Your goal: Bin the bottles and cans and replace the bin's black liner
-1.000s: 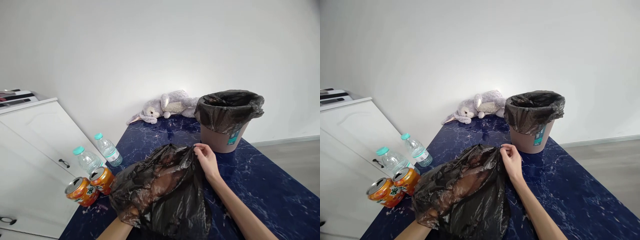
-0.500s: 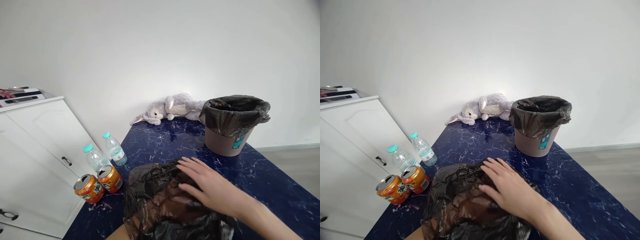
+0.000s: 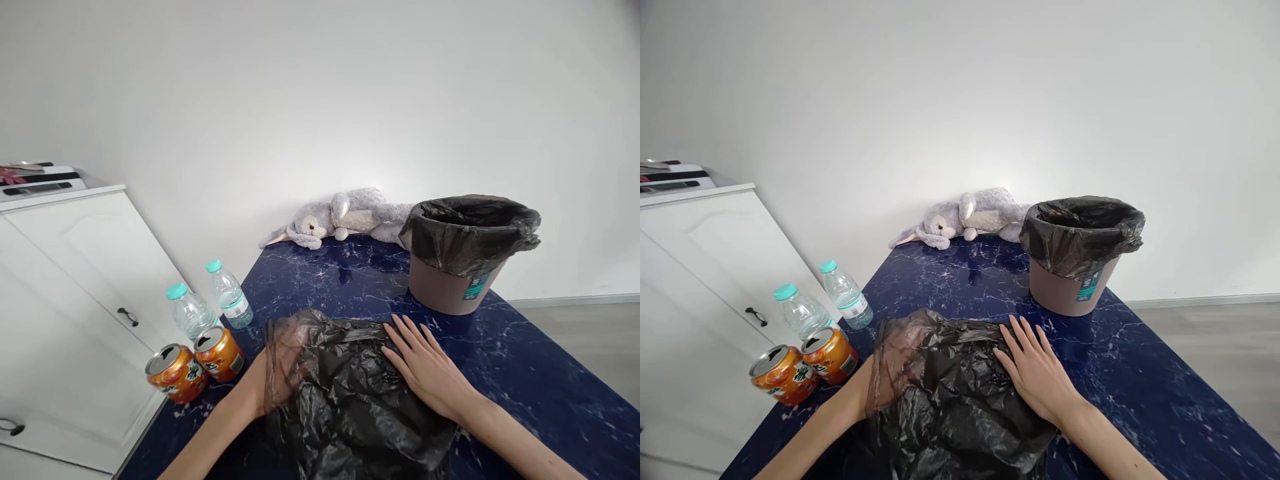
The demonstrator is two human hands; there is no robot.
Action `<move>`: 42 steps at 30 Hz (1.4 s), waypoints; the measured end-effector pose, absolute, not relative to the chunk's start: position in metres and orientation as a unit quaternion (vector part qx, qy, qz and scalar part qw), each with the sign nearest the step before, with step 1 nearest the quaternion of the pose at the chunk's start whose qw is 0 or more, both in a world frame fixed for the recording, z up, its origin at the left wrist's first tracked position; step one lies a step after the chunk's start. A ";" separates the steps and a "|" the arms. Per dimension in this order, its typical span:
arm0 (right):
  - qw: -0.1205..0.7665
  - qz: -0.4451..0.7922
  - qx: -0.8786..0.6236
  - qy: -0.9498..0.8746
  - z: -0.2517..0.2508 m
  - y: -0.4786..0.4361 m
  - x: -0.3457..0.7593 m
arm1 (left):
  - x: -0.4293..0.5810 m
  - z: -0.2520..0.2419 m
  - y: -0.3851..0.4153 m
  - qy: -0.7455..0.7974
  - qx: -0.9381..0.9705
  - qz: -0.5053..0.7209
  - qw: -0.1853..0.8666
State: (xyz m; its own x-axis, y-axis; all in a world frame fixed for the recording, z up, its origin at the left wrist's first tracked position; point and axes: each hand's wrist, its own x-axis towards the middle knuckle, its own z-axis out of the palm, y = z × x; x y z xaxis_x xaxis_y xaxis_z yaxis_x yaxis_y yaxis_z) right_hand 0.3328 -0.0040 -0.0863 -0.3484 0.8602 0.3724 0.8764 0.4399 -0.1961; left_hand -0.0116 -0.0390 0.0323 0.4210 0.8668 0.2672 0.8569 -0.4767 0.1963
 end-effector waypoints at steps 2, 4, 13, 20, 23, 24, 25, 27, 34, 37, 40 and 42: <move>0.211 -0.032 -0.536 -0.817 -0.089 -0.001 0.334 | -0.030 0.042 -0.050 0.499 0.853 0.150 0.003; 0.202 -0.040 -0.533 -0.820 -0.088 0.000 0.336 | -0.039 0.050 -0.062 0.544 0.821 0.173 -0.015; 0.233 -0.047 -0.516 -0.823 -0.070 -0.013 0.335 | 0.009 0.067 -0.060 0.607 0.710 0.279 0.223; 0.216 -0.020 -0.487 -0.846 -0.055 -0.031 0.341 | 0.023 0.090 -0.009 0.571 0.757 0.305 0.090; 0.184 -0.024 -0.498 -0.847 -0.063 -0.033 0.348 | 0.017 0.098 0.024 0.586 0.775 0.235 -0.033; 0.178 -0.027 -0.505 -0.844 -0.066 -0.033 0.349 | 0.014 0.101 0.031 0.594 0.775 0.208 -0.054; 0.176 -0.029 -0.510 -0.842 -0.068 -0.033 0.351 | 0.013 0.103 0.036 0.603 0.773 0.183 -0.070; 0.187 -0.037 -0.514 -0.836 -0.068 -0.035 0.351 | 0.015 0.108 0.033 0.624 0.760 0.159 -0.088; 0.238 -0.041 -0.502 -0.830 -0.044 -0.040 0.333 | 0.067 0.073 -0.030 0.430 0.895 0.110 -0.041; 0.228 -0.026 -0.509 -0.830 -0.050 -0.030 0.332 | 0.069 0.030 -0.026 0.433 0.898 0.071 0.038; 0.207 -0.024 -0.531 -0.821 -0.068 -0.018 0.344 | 0.048 -0.001 -0.008 0.477 0.875 0.047 0.061; 0.195 -0.029 -0.523 -0.829 -0.075 -0.014 0.353 | 0.031 -0.006 0.001 0.503 0.862 0.039 0.053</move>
